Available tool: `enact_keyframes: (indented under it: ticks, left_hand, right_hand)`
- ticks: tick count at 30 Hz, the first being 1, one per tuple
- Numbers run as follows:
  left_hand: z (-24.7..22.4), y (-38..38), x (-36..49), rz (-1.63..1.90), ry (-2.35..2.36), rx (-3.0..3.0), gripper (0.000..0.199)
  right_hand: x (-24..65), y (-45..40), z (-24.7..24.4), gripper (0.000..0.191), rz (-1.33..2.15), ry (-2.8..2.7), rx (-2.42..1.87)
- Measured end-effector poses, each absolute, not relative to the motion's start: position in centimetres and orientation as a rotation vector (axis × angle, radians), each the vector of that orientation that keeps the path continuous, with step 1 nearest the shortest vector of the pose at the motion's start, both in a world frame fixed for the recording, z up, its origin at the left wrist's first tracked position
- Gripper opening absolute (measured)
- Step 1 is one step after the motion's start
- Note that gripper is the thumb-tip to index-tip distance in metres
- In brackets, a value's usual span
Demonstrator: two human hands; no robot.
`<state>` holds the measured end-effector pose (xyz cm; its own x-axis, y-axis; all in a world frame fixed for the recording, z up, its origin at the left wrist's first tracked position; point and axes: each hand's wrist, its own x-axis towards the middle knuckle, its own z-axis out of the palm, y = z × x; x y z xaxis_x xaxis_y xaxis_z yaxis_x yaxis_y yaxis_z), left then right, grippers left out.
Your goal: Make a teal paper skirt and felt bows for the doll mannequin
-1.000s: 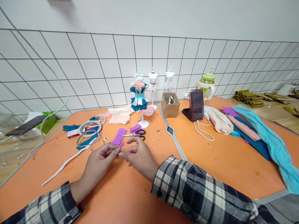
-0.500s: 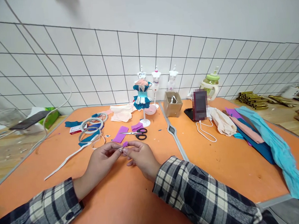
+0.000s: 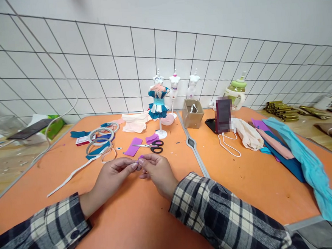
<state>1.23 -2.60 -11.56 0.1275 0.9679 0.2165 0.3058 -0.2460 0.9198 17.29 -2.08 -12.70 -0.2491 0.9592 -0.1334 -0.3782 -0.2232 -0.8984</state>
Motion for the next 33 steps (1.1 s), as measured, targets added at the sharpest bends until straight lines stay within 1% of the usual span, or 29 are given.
enact_keyframes:
  ticks: [5, 13, 16, 18, 20, 22, 24, 27, 33]
  left_hand:
    - [-11.2, -2.8, 1.3, 1.164, 1.250, 1.608, 0.022]
    - [-11.4, -2.5, 0.5, 1.145, 1.084, 1.496, 0.018]
    - [-10.9, -2.6, 0.0, 1.127, 1.105, 1.566, 0.021]
    - [-10.7, -2.7, -0.2, 1.075, 1.111, 1.625, 0.025]
    - [-10.6, -2.8, -0.2, 0.943, 1.072, 1.649, 0.028]
    - [-10.6, -2.9, -0.1, 0.800, 1.004, 1.625, 0.029]
    - [-10.8, -2.9, 0.1, 0.731, 0.965, 1.591, 0.027]
    - [-11.0, -2.9, 0.2, 0.735, 0.966, 1.585, 0.025]
    - [-10.9, -2.6, 0.1, 0.748, 0.963, 1.579, 0.027]
  right_hand:
    - [17.1, -2.2, -12.6, 0.036, 1.568, -1.029, -0.946]
    - [17.7, -2.3, -12.4, 0.021, 1.430, -1.338, -0.829]
    - [19.1, -1.3, -12.2, 0.024, 1.395, -1.498, -0.799]
    - [20.3, -0.4, -11.9, 0.029, 1.276, -1.529, -0.829]
    - [21.3, 0.4, -11.5, 0.028, 1.026, -1.663, -0.839]
    - [21.8, 0.7, -11.1, 0.025, 0.793, -1.888, -0.729]
    - [21.9, 0.7, -10.9, 0.021, 0.657, -2.092, -0.560]
    - [21.4, 0.3, -11.1, 0.018, 0.614, -2.215, -0.425]
    - [21.0, -0.1, -11.6, 0.014, 0.623, -2.159, -0.482]
